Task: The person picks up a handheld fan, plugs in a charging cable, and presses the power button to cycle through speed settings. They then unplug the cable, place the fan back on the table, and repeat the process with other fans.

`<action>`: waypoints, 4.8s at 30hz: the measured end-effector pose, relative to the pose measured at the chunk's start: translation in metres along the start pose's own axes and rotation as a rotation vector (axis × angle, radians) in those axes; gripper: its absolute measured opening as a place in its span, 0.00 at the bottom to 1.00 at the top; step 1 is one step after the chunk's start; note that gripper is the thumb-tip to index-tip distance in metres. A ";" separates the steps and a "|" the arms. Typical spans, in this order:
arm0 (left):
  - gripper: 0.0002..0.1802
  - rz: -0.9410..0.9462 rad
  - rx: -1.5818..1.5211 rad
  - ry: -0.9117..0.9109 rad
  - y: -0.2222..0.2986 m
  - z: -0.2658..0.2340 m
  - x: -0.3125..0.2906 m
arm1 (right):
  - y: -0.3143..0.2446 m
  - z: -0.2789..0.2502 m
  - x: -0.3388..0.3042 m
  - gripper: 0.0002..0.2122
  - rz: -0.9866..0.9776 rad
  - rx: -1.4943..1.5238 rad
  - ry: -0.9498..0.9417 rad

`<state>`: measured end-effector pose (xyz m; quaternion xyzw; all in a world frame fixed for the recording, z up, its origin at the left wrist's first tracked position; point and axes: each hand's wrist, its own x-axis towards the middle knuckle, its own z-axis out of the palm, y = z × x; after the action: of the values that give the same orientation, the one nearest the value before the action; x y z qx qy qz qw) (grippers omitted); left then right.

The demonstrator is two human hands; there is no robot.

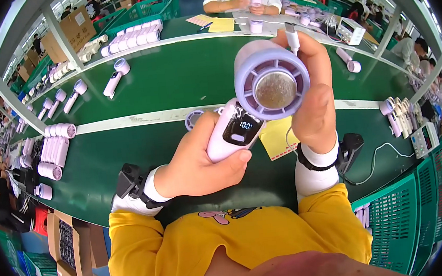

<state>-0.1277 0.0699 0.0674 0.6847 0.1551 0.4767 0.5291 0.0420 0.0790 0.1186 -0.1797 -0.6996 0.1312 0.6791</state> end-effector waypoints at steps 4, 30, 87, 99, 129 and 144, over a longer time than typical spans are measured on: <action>0.22 0.216 0.389 -0.018 -0.010 -0.006 -0.009 | -0.008 -0.001 -0.003 0.28 0.129 0.133 -0.098; 0.31 0.356 0.564 -0.159 -0.029 -0.020 0.011 | -0.004 0.019 -0.027 0.25 0.086 0.038 0.154; 0.24 0.032 -0.361 -0.160 0.035 -0.013 -0.013 | -0.025 0.006 -0.011 0.08 0.265 0.067 -0.518; 0.27 0.024 -0.318 -0.186 0.022 -0.021 -0.004 | -0.025 0.005 -0.009 0.08 0.268 -0.015 -0.371; 0.34 0.234 0.004 -0.049 0.004 -0.029 -0.004 | -0.008 0.028 -0.017 0.07 0.295 -0.139 -0.401; 0.35 0.247 -0.001 0.019 0.000 -0.022 0.007 | -0.006 0.017 -0.015 0.05 0.469 -0.105 -0.399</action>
<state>-0.1423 0.0883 0.0704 0.6936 0.0743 0.5450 0.4652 0.0251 0.0687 0.1071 -0.3417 -0.7642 0.2808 0.4696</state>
